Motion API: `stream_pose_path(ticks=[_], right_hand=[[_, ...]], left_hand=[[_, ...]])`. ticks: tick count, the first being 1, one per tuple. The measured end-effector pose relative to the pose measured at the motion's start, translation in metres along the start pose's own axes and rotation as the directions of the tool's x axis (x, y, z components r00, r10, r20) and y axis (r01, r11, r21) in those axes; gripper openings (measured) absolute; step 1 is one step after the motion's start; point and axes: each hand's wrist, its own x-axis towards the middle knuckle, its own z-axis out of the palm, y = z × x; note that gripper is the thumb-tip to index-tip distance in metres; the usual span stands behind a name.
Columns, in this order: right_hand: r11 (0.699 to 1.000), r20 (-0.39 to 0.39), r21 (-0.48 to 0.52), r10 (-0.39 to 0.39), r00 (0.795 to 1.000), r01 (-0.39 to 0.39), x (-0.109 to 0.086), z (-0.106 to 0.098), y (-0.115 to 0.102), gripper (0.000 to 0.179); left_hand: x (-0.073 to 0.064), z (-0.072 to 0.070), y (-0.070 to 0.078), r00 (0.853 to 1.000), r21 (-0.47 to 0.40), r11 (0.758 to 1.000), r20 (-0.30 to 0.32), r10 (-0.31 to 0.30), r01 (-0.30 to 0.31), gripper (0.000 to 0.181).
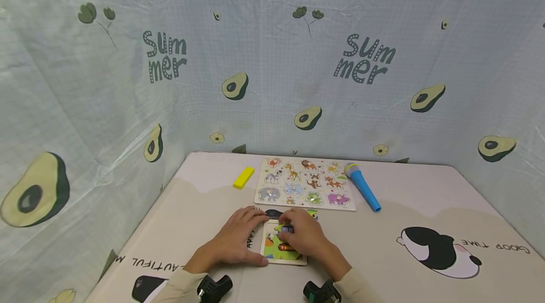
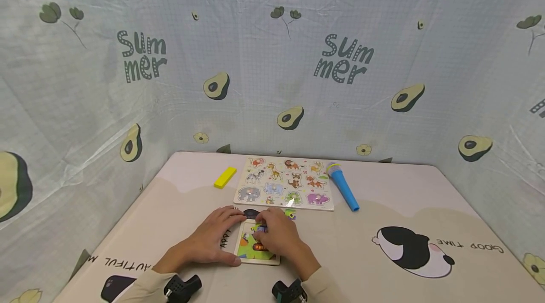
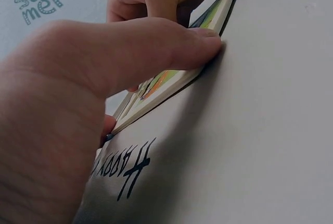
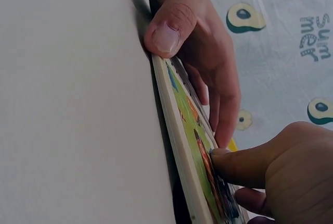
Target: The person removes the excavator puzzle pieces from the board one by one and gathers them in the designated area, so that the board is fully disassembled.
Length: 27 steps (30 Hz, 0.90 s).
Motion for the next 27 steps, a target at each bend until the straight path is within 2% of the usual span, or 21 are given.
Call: stream_pose_path(ticks=[10,17,23,27], right_hand=[[0.999,-0.007,0.034,0.004,1.0,-0.004,0.0001,-0.0006,0.0015,0.022],[0.998,0.021,0.053,0.024,0.999,-0.025,0.0014,-0.0022,0.0024,0.018],[0.995,0.033,0.083,0.052,0.998,-0.055,0.0015,-0.0019,0.0002,0.022],[0.995,0.033,0.09,0.041,0.999,-0.043,0.0001,-0.0023,-0.0007,0.021]], left_hand=[[0.0005,-0.0007,0.0006,1.0,0.008,1.0,0.011,-0.006,0.006,0.099],[0.001,-0.0009,0.001,1.0,0.007,1.0,0.003,0.004,-0.004,0.098],[0.0008,-0.0005,0.0002,1.0,0.004,1.0,0.0,0.007,-0.007,0.098],[0.0006,-0.0005,0.0005,1.0,0.001,1.0,0.005,-0.002,0.002,0.099]])
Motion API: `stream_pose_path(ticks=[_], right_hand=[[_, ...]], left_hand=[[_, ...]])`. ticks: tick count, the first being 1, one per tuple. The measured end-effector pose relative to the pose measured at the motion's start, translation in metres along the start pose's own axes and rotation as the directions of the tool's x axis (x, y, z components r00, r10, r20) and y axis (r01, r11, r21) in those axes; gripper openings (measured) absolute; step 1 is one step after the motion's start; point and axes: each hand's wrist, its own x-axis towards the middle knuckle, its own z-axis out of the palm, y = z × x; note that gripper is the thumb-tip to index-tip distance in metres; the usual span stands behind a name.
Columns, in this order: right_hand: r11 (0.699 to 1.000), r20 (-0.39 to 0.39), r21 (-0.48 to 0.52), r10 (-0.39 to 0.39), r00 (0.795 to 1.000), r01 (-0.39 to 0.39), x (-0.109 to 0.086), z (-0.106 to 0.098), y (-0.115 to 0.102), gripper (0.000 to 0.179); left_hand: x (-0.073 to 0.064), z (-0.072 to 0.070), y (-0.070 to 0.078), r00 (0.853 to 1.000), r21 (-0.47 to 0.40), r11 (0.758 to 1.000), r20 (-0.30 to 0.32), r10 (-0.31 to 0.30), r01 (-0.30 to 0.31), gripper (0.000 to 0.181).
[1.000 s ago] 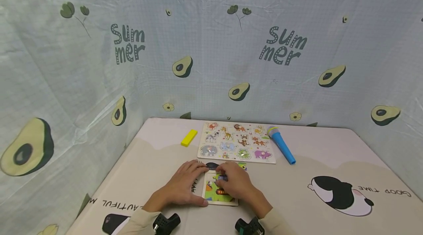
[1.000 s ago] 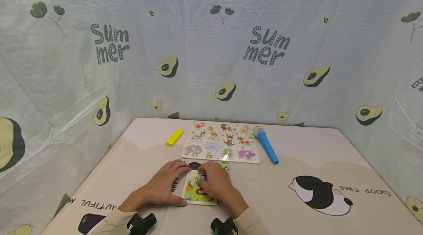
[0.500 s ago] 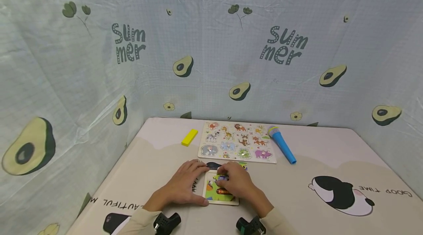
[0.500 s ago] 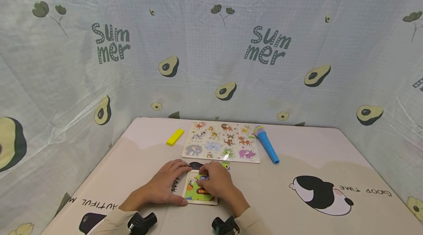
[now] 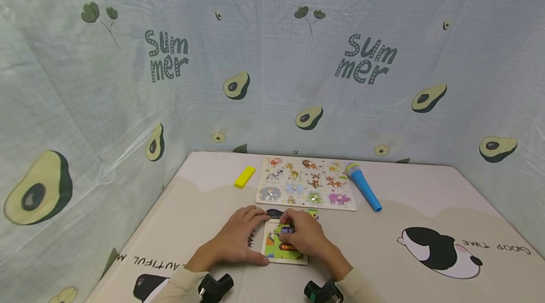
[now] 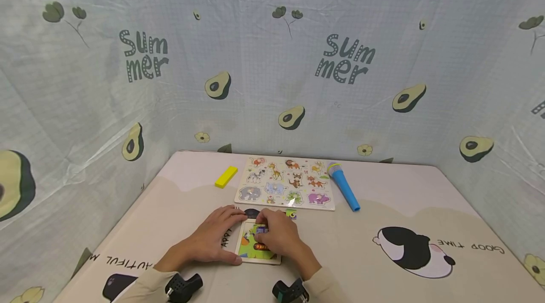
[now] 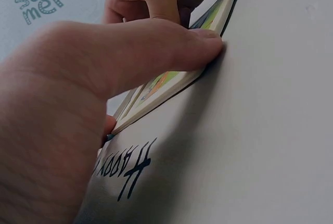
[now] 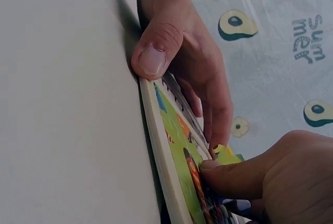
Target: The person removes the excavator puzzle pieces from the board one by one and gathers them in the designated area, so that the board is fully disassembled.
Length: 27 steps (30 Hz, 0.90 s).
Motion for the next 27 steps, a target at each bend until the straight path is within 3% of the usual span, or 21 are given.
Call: stream_pose_path(ticks=[5,10,14,22,27], right_hand=[[0.999,0.008,0.028,-0.036,0.999,0.036,-0.003,-0.003,0.0,0.016],[0.988,0.031,0.142,-0.062,0.998,0.057,-0.004,-0.012,0.001,0.015],[0.977,0.007,0.2,-0.074,0.997,0.071,-0.003,-0.023,0.005,0.018],[0.971,-0.121,0.233,0.075,0.99,-0.045,-0.006,-0.043,0.017,0.015],[0.952,-0.145,0.293,0.134,0.98,-0.087,-0.007,-0.052,0.03,0.017]], left_hand=[[0.0,0.001,0.001,1.0,0.0,1.0,0.004,-0.005,0.005,0.099],[-0.001,0.002,0.0,1.0,-0.001,1.0,-0.008,0.012,-0.012,0.098],[-0.001,0.0,0.0,1.0,-0.004,1.0,-0.016,0.02,-0.02,0.098],[-0.001,0.001,-0.001,1.0,0.011,1.0,-0.018,0.017,-0.017,0.1],[-0.001,0.002,-0.001,1.0,0.006,1.0,-0.019,0.019,-0.019,0.1]])
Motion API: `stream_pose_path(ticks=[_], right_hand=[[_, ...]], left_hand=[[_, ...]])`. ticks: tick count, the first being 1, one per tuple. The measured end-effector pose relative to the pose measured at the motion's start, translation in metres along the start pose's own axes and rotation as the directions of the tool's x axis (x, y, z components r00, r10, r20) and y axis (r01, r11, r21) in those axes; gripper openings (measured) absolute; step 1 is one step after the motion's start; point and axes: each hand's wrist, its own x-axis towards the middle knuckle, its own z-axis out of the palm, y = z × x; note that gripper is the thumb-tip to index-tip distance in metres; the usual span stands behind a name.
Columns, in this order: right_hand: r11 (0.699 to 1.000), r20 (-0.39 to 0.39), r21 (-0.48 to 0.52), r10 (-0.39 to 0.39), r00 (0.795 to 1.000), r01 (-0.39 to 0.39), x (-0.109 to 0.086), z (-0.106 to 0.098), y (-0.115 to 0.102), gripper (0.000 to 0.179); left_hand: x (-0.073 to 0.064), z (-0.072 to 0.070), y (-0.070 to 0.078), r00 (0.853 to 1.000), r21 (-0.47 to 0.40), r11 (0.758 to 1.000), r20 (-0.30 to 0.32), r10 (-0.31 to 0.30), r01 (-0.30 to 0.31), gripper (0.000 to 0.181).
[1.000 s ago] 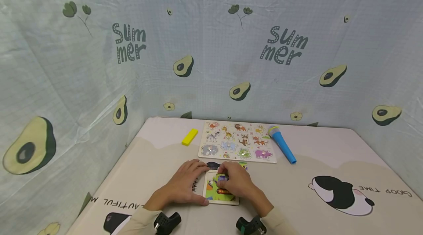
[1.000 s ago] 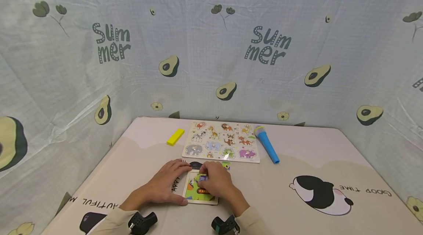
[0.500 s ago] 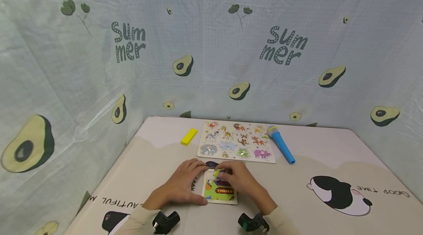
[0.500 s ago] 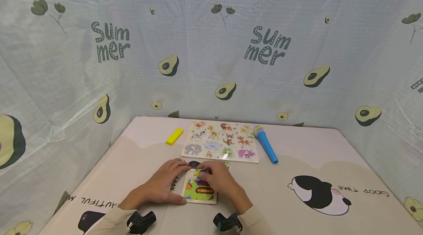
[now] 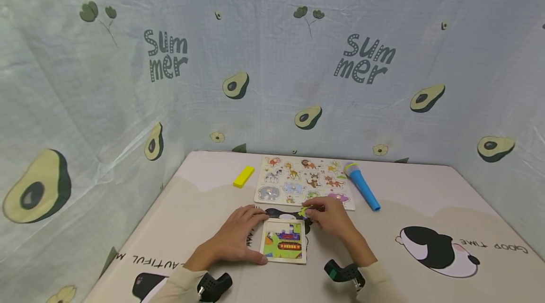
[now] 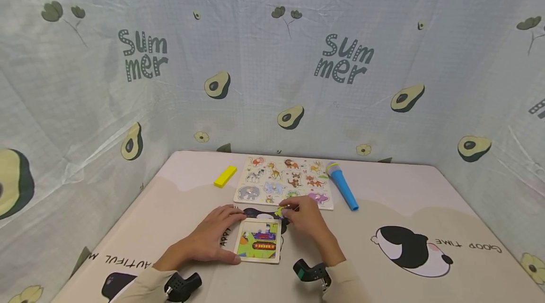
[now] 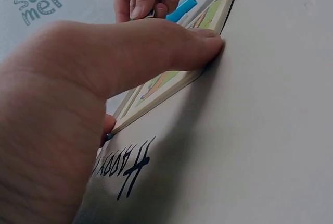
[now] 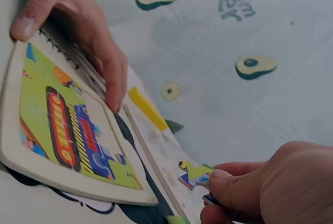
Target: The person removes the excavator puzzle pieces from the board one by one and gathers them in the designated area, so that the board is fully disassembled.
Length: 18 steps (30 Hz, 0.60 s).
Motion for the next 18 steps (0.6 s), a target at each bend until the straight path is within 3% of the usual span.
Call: stream_pose_path(ticks=[18], right_hand=[[0.991,-0.129,0.014,0.132,0.983,-0.132,0.006,-0.027,0.038,0.011]], left_hand=[[0.0,0.0,0.001,1.0,0.007,1.0,0.006,-0.004,0.004,0.098]])
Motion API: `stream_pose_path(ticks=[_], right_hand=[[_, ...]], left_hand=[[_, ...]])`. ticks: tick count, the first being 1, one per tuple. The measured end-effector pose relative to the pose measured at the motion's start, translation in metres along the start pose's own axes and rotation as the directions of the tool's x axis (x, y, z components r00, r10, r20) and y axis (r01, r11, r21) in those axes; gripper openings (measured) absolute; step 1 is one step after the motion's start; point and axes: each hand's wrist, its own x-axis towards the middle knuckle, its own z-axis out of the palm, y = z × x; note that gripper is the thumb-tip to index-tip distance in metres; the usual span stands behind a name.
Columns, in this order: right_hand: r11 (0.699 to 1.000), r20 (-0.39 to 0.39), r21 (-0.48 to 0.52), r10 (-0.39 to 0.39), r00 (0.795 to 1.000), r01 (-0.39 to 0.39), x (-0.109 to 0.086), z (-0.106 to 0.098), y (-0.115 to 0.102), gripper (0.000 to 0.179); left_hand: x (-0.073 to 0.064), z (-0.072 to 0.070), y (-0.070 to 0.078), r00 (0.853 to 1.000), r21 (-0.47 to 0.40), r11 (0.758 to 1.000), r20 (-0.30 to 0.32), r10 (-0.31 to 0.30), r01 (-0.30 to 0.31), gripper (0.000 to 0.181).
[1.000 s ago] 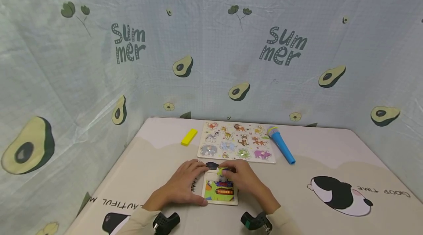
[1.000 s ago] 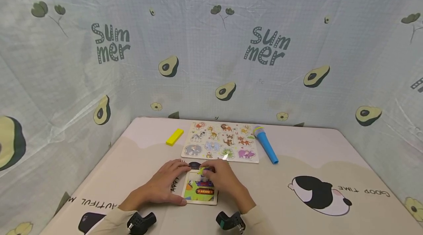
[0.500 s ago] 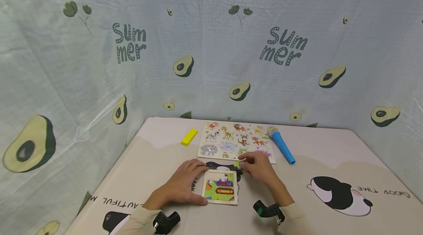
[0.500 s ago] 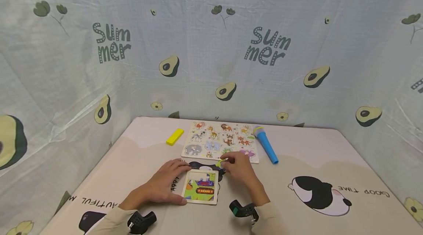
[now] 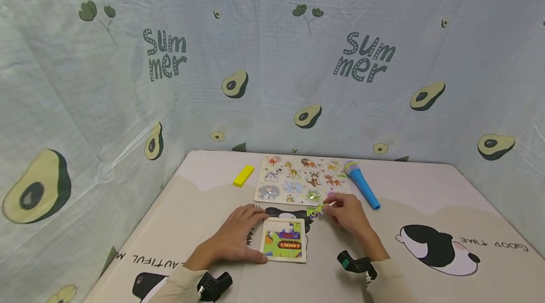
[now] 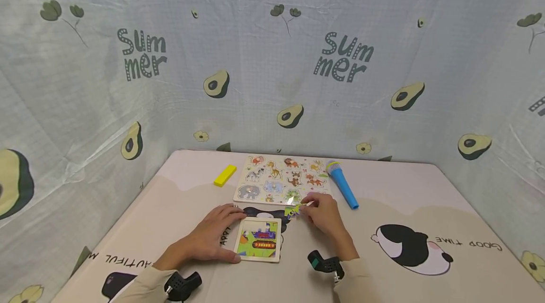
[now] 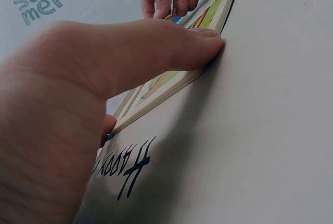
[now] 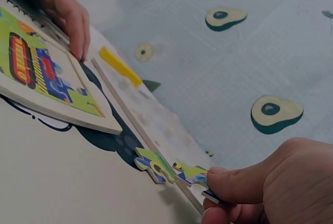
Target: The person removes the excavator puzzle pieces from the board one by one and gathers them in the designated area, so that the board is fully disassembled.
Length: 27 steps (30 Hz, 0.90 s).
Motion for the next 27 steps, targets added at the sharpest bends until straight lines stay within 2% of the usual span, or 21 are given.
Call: stream_pose_path(ticks=[8,15,27], right_hand=[[0.997,-0.011,0.023,0.073,0.997,-0.072,0.0,-0.002,0.009,0.014],[0.997,-0.005,-0.007,0.079,0.997,-0.079,0.0,-0.002,0.012,0.016],[0.975,-0.092,-0.215,0.028,0.995,-0.048,-0.001,0.004,0.009,0.015]], left_hand=[[0.0,0.0,0.0,1.0,0.006,1.0,0.003,0.001,-0.001,0.098],[0.0,0.0,0.0,1.0,0.01,1.0,0.005,-0.011,0.011,0.099],[0.0,0.0,0.001,1.0,0.008,1.0,0.013,-0.02,0.02,0.099]])
